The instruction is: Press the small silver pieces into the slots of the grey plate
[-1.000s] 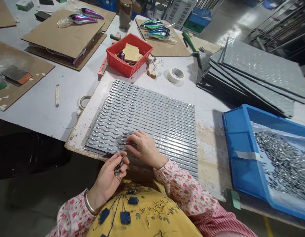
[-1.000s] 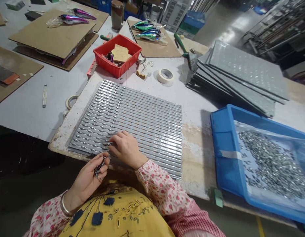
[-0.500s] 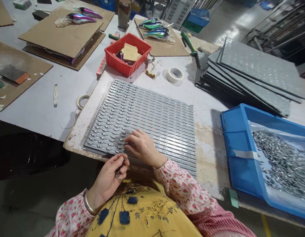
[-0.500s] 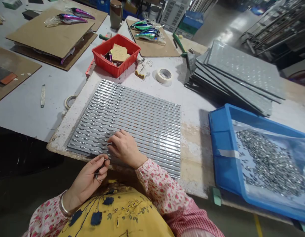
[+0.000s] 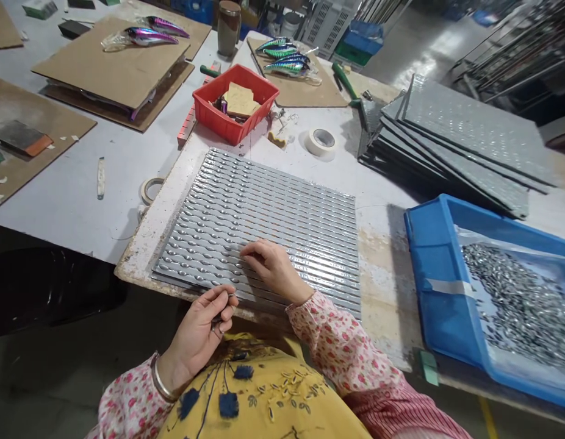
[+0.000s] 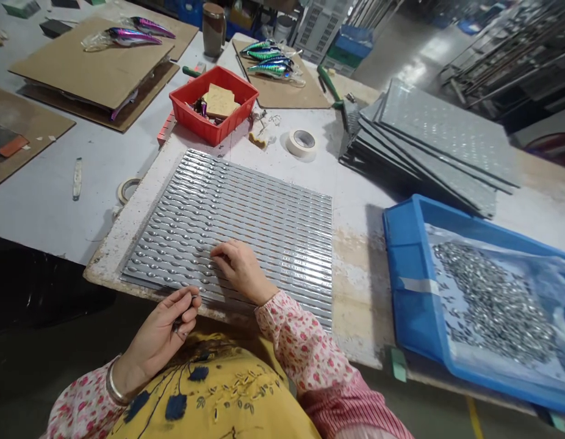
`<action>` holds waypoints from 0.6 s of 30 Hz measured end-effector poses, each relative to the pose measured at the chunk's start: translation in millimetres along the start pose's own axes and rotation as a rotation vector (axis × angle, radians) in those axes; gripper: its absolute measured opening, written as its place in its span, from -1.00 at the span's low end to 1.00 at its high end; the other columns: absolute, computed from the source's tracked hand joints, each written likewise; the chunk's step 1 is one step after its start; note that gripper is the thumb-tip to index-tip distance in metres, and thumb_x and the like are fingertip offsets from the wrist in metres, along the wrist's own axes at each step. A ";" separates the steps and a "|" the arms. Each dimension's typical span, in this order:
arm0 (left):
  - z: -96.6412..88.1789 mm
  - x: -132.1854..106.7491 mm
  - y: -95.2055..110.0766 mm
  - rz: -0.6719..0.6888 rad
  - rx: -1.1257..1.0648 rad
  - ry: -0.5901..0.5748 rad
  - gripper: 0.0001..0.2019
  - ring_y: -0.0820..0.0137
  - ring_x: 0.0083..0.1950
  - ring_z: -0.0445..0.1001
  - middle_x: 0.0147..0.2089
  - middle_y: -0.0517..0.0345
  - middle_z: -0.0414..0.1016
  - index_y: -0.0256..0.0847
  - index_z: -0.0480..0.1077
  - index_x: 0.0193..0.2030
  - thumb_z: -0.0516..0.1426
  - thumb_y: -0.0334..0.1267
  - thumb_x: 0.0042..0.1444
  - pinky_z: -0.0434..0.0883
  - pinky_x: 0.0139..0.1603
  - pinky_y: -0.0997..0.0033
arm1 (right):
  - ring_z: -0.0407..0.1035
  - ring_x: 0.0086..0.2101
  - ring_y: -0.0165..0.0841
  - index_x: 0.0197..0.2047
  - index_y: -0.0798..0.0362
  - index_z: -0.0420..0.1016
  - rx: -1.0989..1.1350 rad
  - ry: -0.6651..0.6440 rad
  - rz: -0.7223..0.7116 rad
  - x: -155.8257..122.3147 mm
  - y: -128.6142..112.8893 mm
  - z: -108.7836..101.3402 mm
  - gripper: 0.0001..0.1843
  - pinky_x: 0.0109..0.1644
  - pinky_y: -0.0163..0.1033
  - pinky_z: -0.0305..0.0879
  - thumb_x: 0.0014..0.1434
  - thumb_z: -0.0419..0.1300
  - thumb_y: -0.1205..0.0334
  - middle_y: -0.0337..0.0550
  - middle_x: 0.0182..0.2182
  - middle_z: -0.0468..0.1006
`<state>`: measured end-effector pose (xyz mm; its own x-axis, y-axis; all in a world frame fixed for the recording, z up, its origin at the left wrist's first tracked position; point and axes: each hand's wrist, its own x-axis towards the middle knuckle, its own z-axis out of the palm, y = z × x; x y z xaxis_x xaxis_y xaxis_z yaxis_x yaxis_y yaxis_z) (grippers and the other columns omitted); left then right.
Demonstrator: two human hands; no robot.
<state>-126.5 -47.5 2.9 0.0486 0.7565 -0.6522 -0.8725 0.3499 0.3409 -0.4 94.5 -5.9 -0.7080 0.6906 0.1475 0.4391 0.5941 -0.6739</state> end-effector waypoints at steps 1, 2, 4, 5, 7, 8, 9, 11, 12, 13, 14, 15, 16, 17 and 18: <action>0.1 0.2 -0.1 -0.001 0.003 -0.001 -0.86 0.68 -0.51 0.19 -0.38 0.13 0.36 -0.33 0.46 -0.24 0.19 -0.37 0.03 0.14 -0.59 0.70 | 0.32 -0.33 -0.35 -0.25 0.05 0.42 -0.008 -0.003 -0.004 -0.9 1.0 0.9 -0.91 -0.23 -0.27 0.20 0.19 0.10 0.35 -0.17 -0.38 0.47; 0.1 0.3 -0.1 -0.001 0.005 -0.002 -0.86 0.68 -0.51 0.18 -0.38 0.13 0.36 -0.32 0.46 -0.23 0.19 -0.37 0.03 0.14 -0.59 0.70 | 0.31 -0.32 -0.34 -0.23 0.05 0.43 -0.019 -0.005 -0.009 -1.6 1.3 1.8 -0.88 -0.23 -0.26 0.21 0.20 0.08 0.35 -0.15 -0.38 0.46; -0.1 0.5 -0.2 -0.001 0.003 0.000 -0.86 0.69 -0.52 0.17 -0.38 0.14 0.36 -0.32 0.46 -0.24 0.19 -0.36 0.03 0.13 -0.60 0.71 | 0.30 -0.30 -0.32 -0.19 0.06 0.43 -0.035 -0.006 -0.022 -2.8 0.8 2.9 -0.84 -0.21 -0.25 0.21 0.22 0.03 0.35 -0.12 -0.37 0.45; -0.2 0.4 -0.2 0.000 0.001 0.002 -0.87 0.69 -0.52 0.17 -0.39 0.15 0.36 -0.32 0.46 -0.24 0.18 -0.36 0.04 0.12 -0.60 0.71 | 0.30 -0.29 -0.32 -0.19 0.06 0.43 -0.030 -0.007 -0.025 -3.2 0.2 2.9 -0.82 -0.20 -0.25 0.21 0.23 0.01 0.36 -0.11 -0.36 0.44; -0.4 0.3 -0.2 0.002 -0.003 0.004 -0.88 0.69 -0.53 0.16 -0.39 0.15 0.35 -0.32 0.46 -0.26 0.18 -0.36 0.04 0.11 -0.60 0.70 | 0.31 -0.27 -0.33 -0.22 0.07 0.41 0.000 -0.008 -0.021 -3.4 -1.0 2.4 -0.84 -0.19 -0.26 0.22 0.23 0.02 0.36 -0.11 -0.34 0.45; -0.4 0.2 -0.3 0.002 -0.003 0.002 -0.88 0.69 -0.53 0.16 -0.39 0.15 0.35 -0.32 0.45 -0.26 0.18 -0.36 0.04 0.11 -0.60 0.70 | 0.31 -0.28 -0.34 -0.23 0.07 0.41 0.015 -0.009 -0.012 -3.4 -1.5 2.1 -0.87 -0.20 -0.27 0.22 0.22 0.04 0.36 -0.12 -0.34 0.46; -0.4 0.1 -0.3 0.001 -0.004 0.000 -0.89 0.69 -0.53 0.16 -0.39 0.16 0.35 -0.32 0.45 -0.26 0.18 -0.36 0.04 0.11 -0.60 0.70 | 0.32 -0.30 -0.35 -0.26 0.06 0.40 0.022 -0.012 0.000 -3.2 -1.8 1.9 -0.90 -0.21 -0.28 0.22 0.20 0.07 0.35 -0.15 -0.36 0.46; -0.3 0.0 -0.6 0.000 -0.003 -0.004 -0.89 0.69 -0.53 0.16 -0.40 0.16 0.35 -0.32 0.45 -0.26 0.18 -0.37 0.04 0.11 -0.60 0.70 | 0.32 -0.34 -0.36 -0.31 0.05 0.40 0.003 -0.018 0.022 -3.0 -2.2 2.4 -0.95 -0.24 -0.29 0.21 0.17 0.12 0.33 -0.19 -0.40 0.47; -0.4 0.0 -0.7 -0.001 -0.003 -0.004 -0.89 0.69 -0.53 0.16 -0.40 0.16 0.35 -0.32 0.45 -0.26 0.18 -0.37 0.04 0.11 -0.60 0.70 | 0.31 -0.36 -0.36 -0.33 0.05 0.39 -0.020 -0.018 0.029 -2.9 -2.4 3.1 -0.96 -0.25 -0.29 0.20 0.16 0.13 0.33 -0.20 -0.42 0.47; -0.5 0.0 -0.7 -0.002 -0.003 -0.004 -0.89 0.69 -0.53 0.16 -0.40 0.16 0.35 -0.32 0.45 -0.26 0.18 -0.37 0.04 0.11 -0.60 0.70 | 0.31 -0.36 -0.35 -0.35 0.05 0.39 -0.047 -0.013 0.034 -2.9 -2.6 4.1 -0.95 -0.26 -0.29 0.19 0.16 0.13 0.32 -0.20 -0.43 0.47; -0.6 0.0 -0.8 -0.001 -0.002 -0.002 -0.89 0.69 -0.53 0.16 -0.40 0.15 0.35 -0.32 0.45 -0.26 0.18 -0.37 0.04 0.11 -0.60 0.70 | 0.30 -0.36 -0.35 -0.36 0.05 0.39 -0.073 -0.005 0.038 -2.9 -3.0 5.3 -0.94 -0.26 -0.28 0.18 0.16 0.13 0.33 -0.19 -0.43 0.47; -0.8 0.1 -0.9 0.000 0.000 -0.002 -0.89 0.69 -0.53 0.16 -0.40 0.15 0.35 -0.32 0.45 -0.26 0.18 -0.36 0.04 0.11 -0.60 0.70 | 0.30 -0.36 -0.34 -0.37 0.06 0.39 -0.096 0.005 0.044 -2.9 -3.5 6.7 -0.94 -0.26 -0.28 0.18 0.16 0.12 0.33 -0.18 -0.43 0.47; -0.9 0.1 -0.9 0.001 0.002 -0.001 -0.89 0.69 -0.53 0.16 -0.39 0.15 0.36 -0.32 0.45 -0.26 0.18 -0.36 0.04 0.12 -0.60 0.70 | 0.29 -0.36 -0.34 -0.37 0.06 0.39 -0.118 0.015 0.050 -2.7 -4.0 8.2 -0.94 -0.26 -0.27 0.17 0.15 0.12 0.34 -0.18 -0.43 0.47; -1.0 0.2 -1.0 0.002 0.004 -0.001 -0.88 0.68 -0.52 0.17 -0.39 0.15 0.36 -0.32 0.44 -0.26 0.18 -0.36 0.04 0.12 -0.60 0.70 | 0.29 -0.37 -0.33 -0.38 0.06 0.38 -0.139 0.024 0.058 -2.5 -4.5 9.9 -0.93 -0.26 -0.27 0.17 0.14 0.12 0.34 -0.18 -0.44 0.46; -0.9 0.2 -1.0 0.004 0.005 -0.003 -0.88 0.68 -0.52 0.17 -0.39 0.15 0.36 -0.32 0.44 -0.26 0.18 -0.36 0.04 0.12 -0.60 0.70 | 0.28 -0.37 -0.33 -0.39 0.06 0.38 -0.160 0.032 0.067 -2.0 -5.0 11.6 -0.93 -0.26 -0.27 0.16 0.14 0.12 0.34 -0.18 -0.45 0.46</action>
<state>-126.1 -48.1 1.8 0.0467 0.7593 -0.6491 -0.8704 0.3497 0.3466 -7.6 85.4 -11.1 -0.6573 0.7422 0.1312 0.5690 0.6028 -0.5594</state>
